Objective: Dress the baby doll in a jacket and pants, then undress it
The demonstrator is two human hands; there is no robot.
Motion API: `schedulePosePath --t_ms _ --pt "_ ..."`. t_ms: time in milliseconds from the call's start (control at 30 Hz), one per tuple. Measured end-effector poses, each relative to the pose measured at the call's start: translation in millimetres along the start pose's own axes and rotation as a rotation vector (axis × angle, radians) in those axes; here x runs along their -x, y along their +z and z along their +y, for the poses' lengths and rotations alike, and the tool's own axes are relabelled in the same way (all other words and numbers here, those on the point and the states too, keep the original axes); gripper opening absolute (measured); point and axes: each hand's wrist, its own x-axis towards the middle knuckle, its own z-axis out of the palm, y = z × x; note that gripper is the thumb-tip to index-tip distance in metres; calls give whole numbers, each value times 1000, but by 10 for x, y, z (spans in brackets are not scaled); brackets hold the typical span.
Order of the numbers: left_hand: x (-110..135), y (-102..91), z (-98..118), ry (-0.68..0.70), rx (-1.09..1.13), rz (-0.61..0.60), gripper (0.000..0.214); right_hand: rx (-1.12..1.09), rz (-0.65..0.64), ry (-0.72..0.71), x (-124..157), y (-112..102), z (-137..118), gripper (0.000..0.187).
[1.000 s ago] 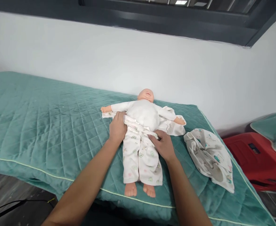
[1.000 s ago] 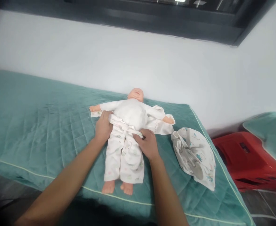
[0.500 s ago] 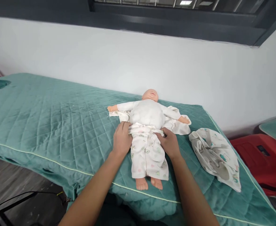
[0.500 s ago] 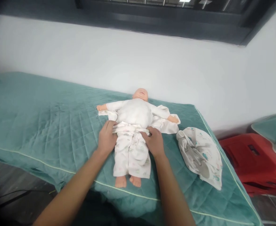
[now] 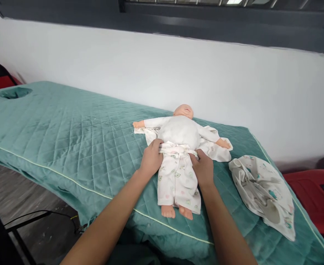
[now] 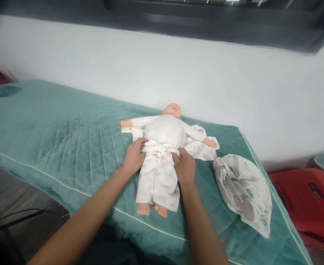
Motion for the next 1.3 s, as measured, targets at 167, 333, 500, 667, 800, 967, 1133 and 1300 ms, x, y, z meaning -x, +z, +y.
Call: schedulePosePath --t_ms 167,333,500,667,800,967,1133,1300 --pt "-210 63 15 -5 -14 -39 45 -26 10 12 -31 5 -2 35" --pt "-408 130 -51 8 -2 -59 40 -21 3 9 -125 14 -50 32" --pt "-530 179 -146 18 43 -82 38 -24 11 9 -217 43 -89 27" --pt "-617 242 -188 38 52 -97 38 -78 27 18 -246 73 -69 22" --pt "-666 278 -183 54 56 -99 35 -131 24 43 -261 75 -64 22" --pt "-665 267 -181 47 83 -111 35 -269 -56 100 -252 40 -50 20" --pt "-661 227 -185 -11 83 -166 34 -492 -233 126 -244 -34 -7 30" --pt "-666 190 -213 -13 82 -194 29 -570 -338 78 -267 -99 2 36"
